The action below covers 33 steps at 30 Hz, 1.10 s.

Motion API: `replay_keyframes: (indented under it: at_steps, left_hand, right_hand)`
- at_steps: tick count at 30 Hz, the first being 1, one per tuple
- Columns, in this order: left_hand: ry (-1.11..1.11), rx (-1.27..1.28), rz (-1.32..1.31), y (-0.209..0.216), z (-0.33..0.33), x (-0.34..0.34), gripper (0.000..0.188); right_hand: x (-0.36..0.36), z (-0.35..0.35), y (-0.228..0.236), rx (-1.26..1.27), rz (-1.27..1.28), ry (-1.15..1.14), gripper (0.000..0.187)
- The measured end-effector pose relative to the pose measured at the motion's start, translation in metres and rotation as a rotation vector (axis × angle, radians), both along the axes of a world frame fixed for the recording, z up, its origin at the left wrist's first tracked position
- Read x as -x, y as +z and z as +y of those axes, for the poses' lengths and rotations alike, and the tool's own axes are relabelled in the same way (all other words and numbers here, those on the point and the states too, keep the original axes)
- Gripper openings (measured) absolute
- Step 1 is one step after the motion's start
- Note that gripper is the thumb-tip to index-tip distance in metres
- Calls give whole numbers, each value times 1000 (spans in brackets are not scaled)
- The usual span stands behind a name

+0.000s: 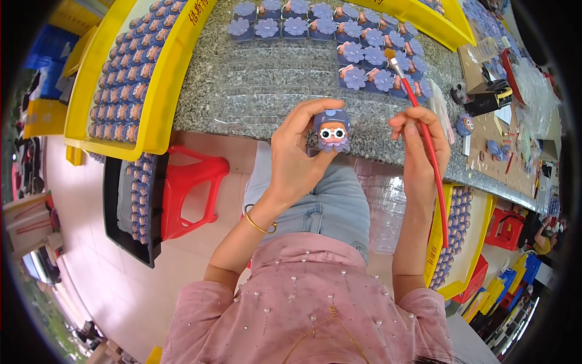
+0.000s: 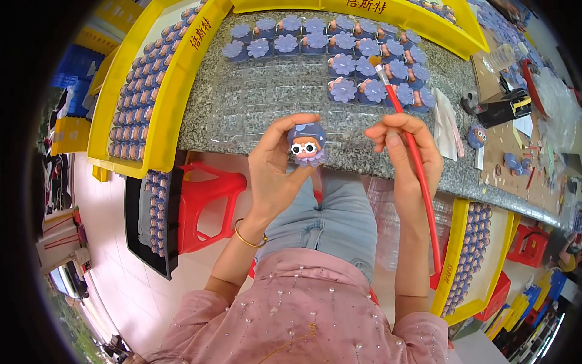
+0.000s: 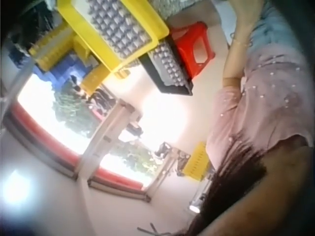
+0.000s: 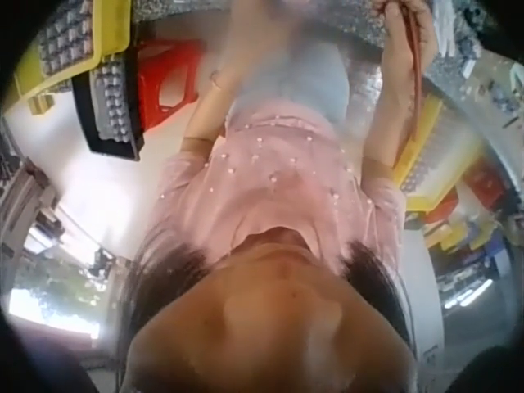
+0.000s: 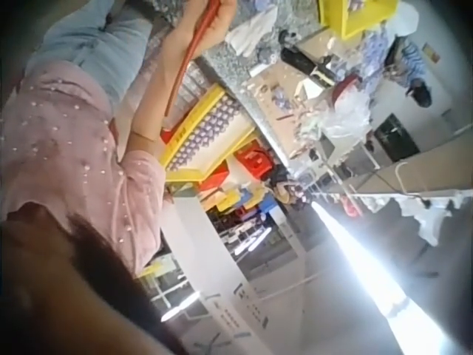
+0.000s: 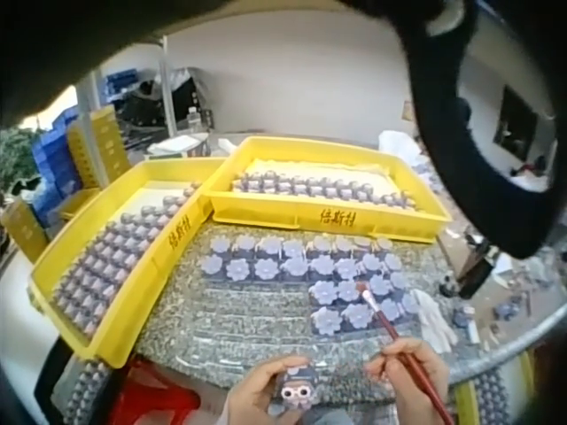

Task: Applying paint or a coating to the eyes and faces of small owl figurines using a brush.

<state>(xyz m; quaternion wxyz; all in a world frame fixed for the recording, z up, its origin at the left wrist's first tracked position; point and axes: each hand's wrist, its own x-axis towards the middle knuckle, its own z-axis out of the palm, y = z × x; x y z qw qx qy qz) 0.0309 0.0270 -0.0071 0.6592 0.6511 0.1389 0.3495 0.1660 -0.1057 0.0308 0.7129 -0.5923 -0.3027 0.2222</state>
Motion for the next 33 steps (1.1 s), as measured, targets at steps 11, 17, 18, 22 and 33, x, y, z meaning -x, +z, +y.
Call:
replay_keyframes:
  at_steps: [11,17,18,22,33]
  left_hand:
    - [50,-110,28,0,1,-2,57]
    - [32,-72,56,-1,1,-3,58]
    - [28,-75,55,-1,1,-4,58]
    - [21,-85,57,-1,1,-4,58]
    - [19,-92,79,0,0,-5,57]
  right_hand:
    - [-7,-7,-5,-11,2,-51,21]
    - [-8,-10,-5,7,-5,-66,21]
    - [-8,-10,-5,8,-5,-66,21]
    - [-9,-12,-6,15,2,-82,21]
    - [-18,-22,-4,42,-28,-105,24]
